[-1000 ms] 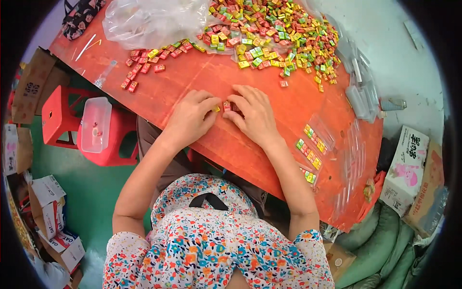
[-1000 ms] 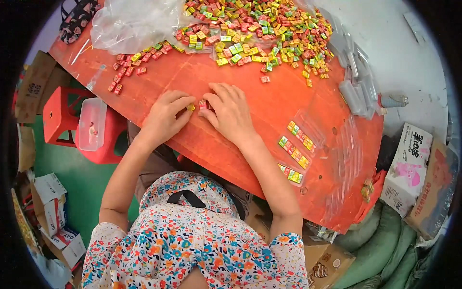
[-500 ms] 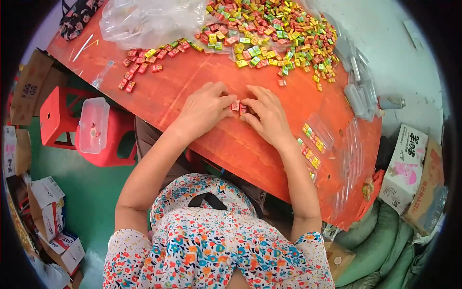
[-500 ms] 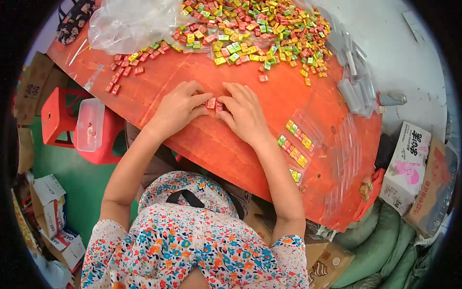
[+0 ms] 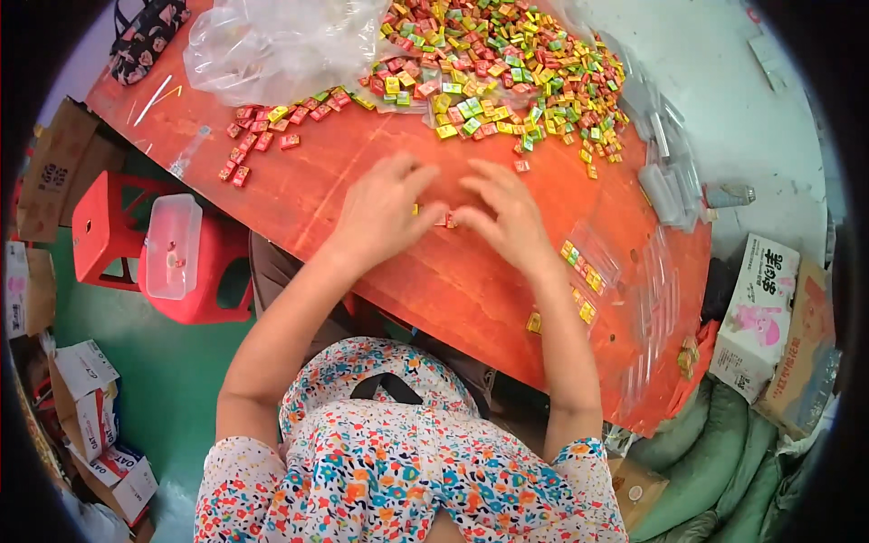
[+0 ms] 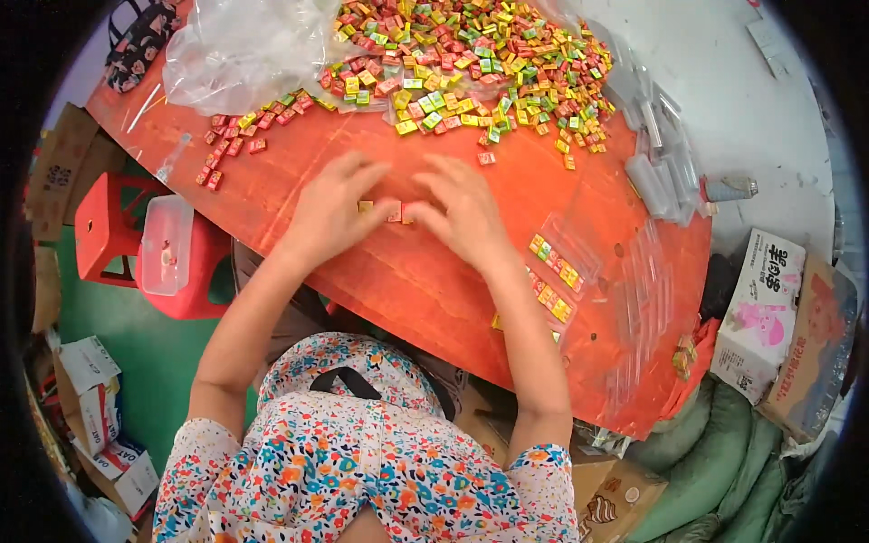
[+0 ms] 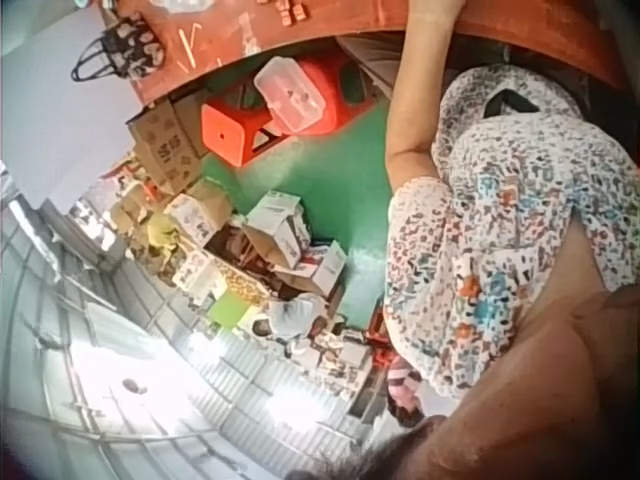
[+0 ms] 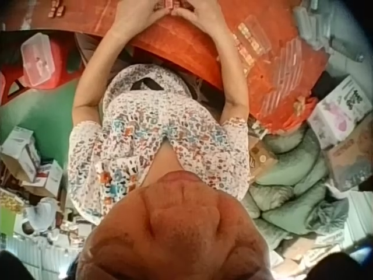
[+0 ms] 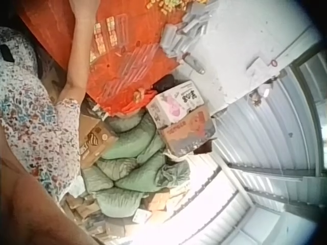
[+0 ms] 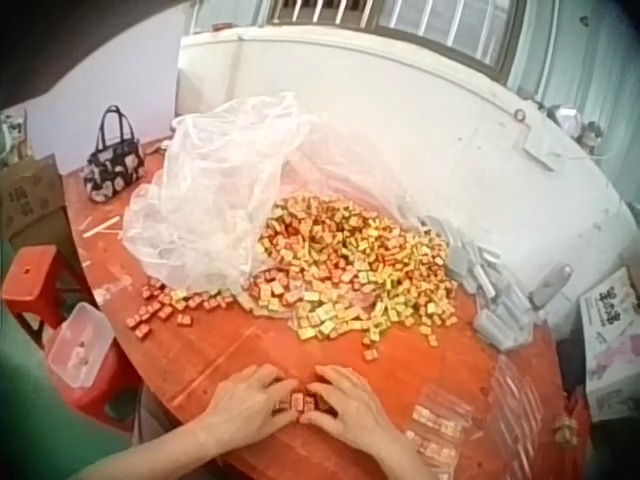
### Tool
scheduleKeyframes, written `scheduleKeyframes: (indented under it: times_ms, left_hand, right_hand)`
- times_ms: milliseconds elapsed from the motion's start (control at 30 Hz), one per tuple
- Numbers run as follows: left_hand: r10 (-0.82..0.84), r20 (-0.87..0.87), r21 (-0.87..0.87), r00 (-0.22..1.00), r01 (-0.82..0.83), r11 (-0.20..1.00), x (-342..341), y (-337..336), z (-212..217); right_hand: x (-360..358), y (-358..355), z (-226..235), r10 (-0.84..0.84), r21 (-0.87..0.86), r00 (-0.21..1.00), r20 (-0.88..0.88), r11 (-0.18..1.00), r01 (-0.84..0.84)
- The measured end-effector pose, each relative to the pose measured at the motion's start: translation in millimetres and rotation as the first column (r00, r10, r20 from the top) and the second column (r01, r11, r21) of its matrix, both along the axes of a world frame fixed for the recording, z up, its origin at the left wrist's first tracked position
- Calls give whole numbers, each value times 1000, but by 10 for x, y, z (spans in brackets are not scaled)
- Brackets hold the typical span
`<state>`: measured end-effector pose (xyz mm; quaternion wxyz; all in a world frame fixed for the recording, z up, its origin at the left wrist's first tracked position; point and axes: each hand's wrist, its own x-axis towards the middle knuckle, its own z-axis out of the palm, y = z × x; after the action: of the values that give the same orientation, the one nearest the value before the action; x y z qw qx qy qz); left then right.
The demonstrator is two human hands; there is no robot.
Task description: Sort and arrange small colorful items into clear plastic trays.
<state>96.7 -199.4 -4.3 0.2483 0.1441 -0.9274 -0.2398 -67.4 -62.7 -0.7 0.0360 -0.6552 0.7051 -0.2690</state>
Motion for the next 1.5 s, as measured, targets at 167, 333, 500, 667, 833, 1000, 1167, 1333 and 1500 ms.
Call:
scheduleKeyframes:
  times_ms: [167,333,500,667,833,1000,1167,1333,1500]
  left_hand:
    - [69,-172,25,983,-66,998,-410,-340,-90]
    - [175,-16,-108,984,-176,978,-953,-540,-240]
    - [163,15,-162,986,-159,974,-864,-534,-212]
    - [117,-37,13,992,-116,993,-84,-449,-54]
    - [43,128,128,991,-59,990,339,-279,8]
    - [-47,142,142,989,27,989,304,-257,-8]
    - [-67,18,102,998,65,993,320,-270,-32]
    - [-125,100,175,987,106,979,180,-166,-43]
    - [-151,152,143,977,130,981,84,-114,-24]
  right_hand:
    - [-258,-343,132,-202,-92,978,46,974,205]
    - [-406,-860,26,-413,-84,906,-94,910,406]
    - [-534,-744,-54,-214,-77,971,-106,975,206]
    - [-425,-118,84,-61,-119,998,-8,991,59]
    - [-274,215,70,26,61,999,39,998,-28]
    - [-250,229,44,20,67,996,91,997,-26]
    - [-202,184,102,-29,124,995,100,992,16]
    - [-97,108,56,4,97,1000,-11,995,-3]
    - [-48,142,-39,-31,-18,995,-96,999,30]
